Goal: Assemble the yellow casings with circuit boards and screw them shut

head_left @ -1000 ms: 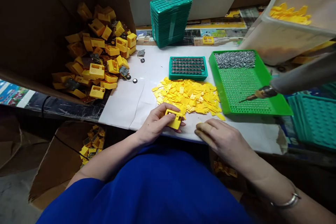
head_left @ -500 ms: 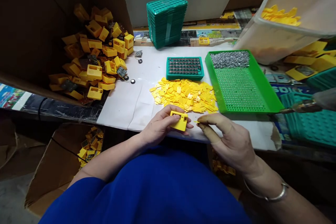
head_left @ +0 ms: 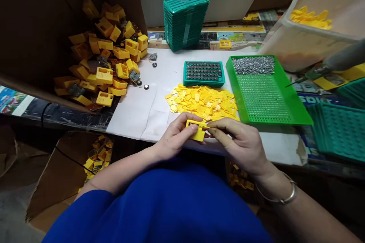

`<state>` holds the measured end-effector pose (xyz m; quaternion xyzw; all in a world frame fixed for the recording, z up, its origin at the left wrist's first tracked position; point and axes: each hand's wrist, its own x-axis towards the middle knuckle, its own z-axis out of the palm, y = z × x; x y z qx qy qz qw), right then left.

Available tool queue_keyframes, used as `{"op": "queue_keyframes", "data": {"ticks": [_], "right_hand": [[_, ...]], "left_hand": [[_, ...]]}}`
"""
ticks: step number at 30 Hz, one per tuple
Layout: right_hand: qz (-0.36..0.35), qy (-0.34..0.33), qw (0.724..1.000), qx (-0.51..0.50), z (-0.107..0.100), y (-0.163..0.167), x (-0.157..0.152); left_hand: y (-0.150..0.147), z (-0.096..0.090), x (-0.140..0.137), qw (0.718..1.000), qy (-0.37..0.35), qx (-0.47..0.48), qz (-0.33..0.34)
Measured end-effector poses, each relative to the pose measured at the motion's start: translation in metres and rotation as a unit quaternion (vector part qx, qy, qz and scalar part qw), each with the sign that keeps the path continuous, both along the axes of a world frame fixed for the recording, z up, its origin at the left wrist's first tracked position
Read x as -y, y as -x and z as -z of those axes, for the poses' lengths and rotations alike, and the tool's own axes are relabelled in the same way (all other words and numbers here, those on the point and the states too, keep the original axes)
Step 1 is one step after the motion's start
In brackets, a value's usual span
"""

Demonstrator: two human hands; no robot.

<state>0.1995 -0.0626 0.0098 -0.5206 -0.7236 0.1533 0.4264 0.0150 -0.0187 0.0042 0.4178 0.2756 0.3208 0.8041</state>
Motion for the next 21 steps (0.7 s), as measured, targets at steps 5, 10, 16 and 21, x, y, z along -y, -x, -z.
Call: {"op": "queue_keyframes", "data": {"ticks": [5, 10, 16, 21], "right_hand": [[0.01, -0.026, 1.0, 0.0, 0.009, -0.002, -0.001], [-0.082, -0.2, 0.96, 0.176, 0.012, -0.008, -0.006], [-0.116, -0.258, 0.928, 0.244, 0.012, -0.015, -0.01], [0.001, 0.012, 0.999, 0.041, -0.001, -0.007, -0.004]], "left_hand": [[-0.002, 0.005, -0.004, 0.999, 0.033, 0.011, -0.01], [-0.001, 0.005, -0.006, 0.999, 0.038, -0.014, 0.002], [-0.001, 0.002, -0.009, 0.994, 0.085, -0.046, 0.041], [-0.001, 0.007, -0.005, 0.997, -0.016, -0.071, 0.029]]}}
